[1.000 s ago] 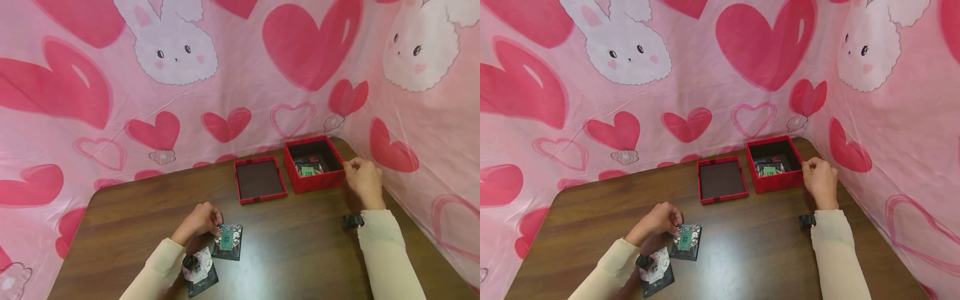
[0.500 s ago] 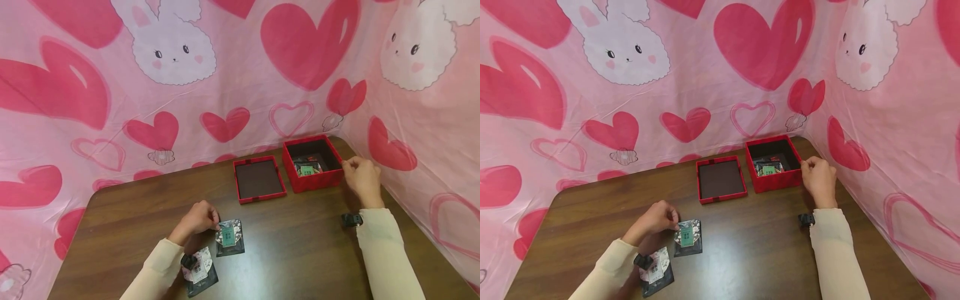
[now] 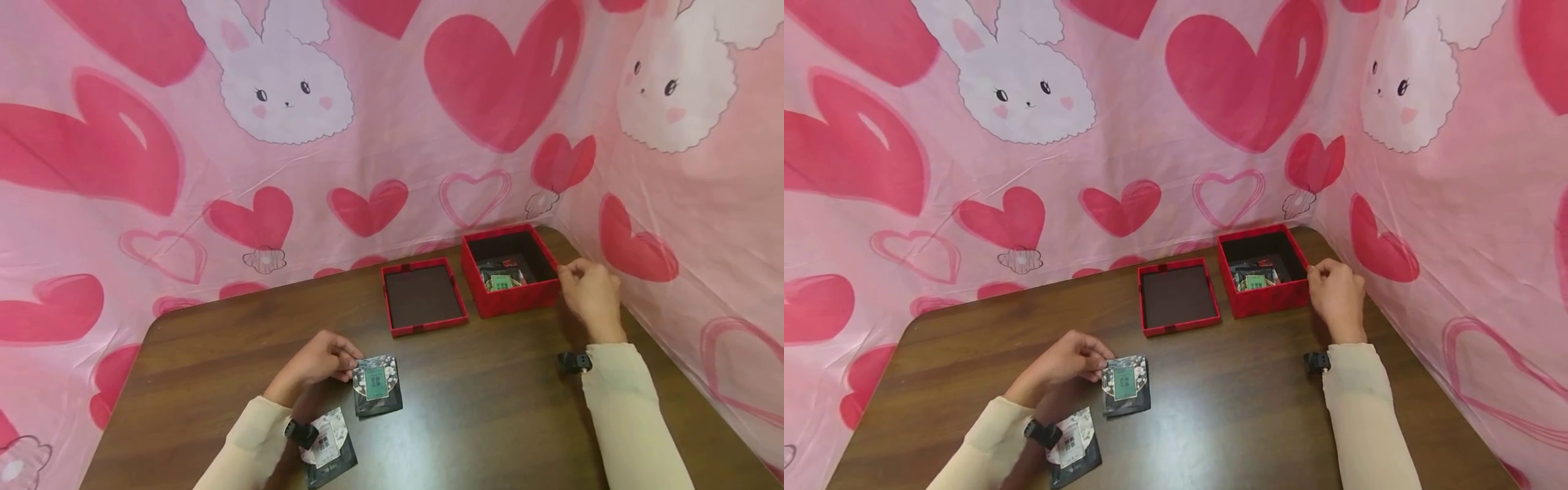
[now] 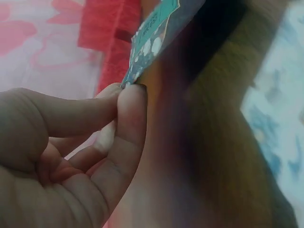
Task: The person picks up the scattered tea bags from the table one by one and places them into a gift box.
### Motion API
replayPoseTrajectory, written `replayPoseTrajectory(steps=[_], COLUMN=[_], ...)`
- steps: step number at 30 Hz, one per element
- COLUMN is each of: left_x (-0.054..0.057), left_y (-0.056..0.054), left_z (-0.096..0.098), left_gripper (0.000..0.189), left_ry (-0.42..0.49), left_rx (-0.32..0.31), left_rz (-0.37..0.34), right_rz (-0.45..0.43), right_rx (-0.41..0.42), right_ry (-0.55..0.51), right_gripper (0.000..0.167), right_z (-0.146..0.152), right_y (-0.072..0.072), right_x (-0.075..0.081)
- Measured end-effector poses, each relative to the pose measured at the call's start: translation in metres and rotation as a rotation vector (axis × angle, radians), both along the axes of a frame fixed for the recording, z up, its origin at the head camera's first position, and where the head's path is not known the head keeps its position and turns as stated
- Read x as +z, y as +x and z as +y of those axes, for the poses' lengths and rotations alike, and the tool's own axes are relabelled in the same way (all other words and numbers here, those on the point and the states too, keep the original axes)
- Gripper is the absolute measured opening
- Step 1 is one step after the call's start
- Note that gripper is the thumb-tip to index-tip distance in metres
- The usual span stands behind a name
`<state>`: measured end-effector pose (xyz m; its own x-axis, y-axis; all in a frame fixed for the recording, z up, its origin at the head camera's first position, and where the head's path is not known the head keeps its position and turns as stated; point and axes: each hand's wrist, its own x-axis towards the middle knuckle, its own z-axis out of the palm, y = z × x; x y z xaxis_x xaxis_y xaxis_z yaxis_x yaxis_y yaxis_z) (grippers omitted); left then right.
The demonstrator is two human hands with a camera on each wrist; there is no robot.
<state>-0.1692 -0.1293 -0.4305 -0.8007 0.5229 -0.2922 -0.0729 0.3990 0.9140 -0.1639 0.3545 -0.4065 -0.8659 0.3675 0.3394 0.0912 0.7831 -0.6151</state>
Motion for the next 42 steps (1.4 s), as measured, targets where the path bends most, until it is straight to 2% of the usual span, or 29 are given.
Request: replayPoseTrajectory(steps=[4,9,12,18,23,28,37,42], left_x=[0.012,0.039,0.048,0.048,0.051,0.053,0.061,0.062], left_y=[-0.005,-0.011,-0.013,-0.015,-0.025,-0.033,-0.048,-0.058], left_z=[-0.002,0.0,0.002,0.008,0.021,0.033,0.078,0.105], left_gripper=[0.017,0.019,0.02,0.02,0.021,0.021,0.023,0.022], left_ry=[0.078,0.153,0.161,0.129,0.145,0.171,0.241,0.285], left_rx=[0.03,0.061,0.067,0.078,0.103,0.14,0.135,0.139], left_rz=[-0.049,-0.009,-0.001,0.002,0.03,0.022,-0.004,-0.035], right_rz=[0.009,0.019,0.03,0.027,0.023,0.021,0.022,0.007], right_rx=[-0.001,-0.004,-0.002,0.003,0.003,0.019,0.007,-0.001], right_ry=[0.002,0.008,0.007,0.007,0.005,0.016,-0.001,-0.005], right_gripper=[0.028,0.027,0.028,0.028,0.026,0.025,0.025,0.024], right_z=[0.0,0.0,0.001,0.001,0.001,-0.001,0.0,-0.002], right_y=[0.0,0.002,0.002,0.003,0.004,0.004,0.003,0.004], right_x=[0.0,0.001,0.001,0.002,0.003,0.002,0.002,0.002])
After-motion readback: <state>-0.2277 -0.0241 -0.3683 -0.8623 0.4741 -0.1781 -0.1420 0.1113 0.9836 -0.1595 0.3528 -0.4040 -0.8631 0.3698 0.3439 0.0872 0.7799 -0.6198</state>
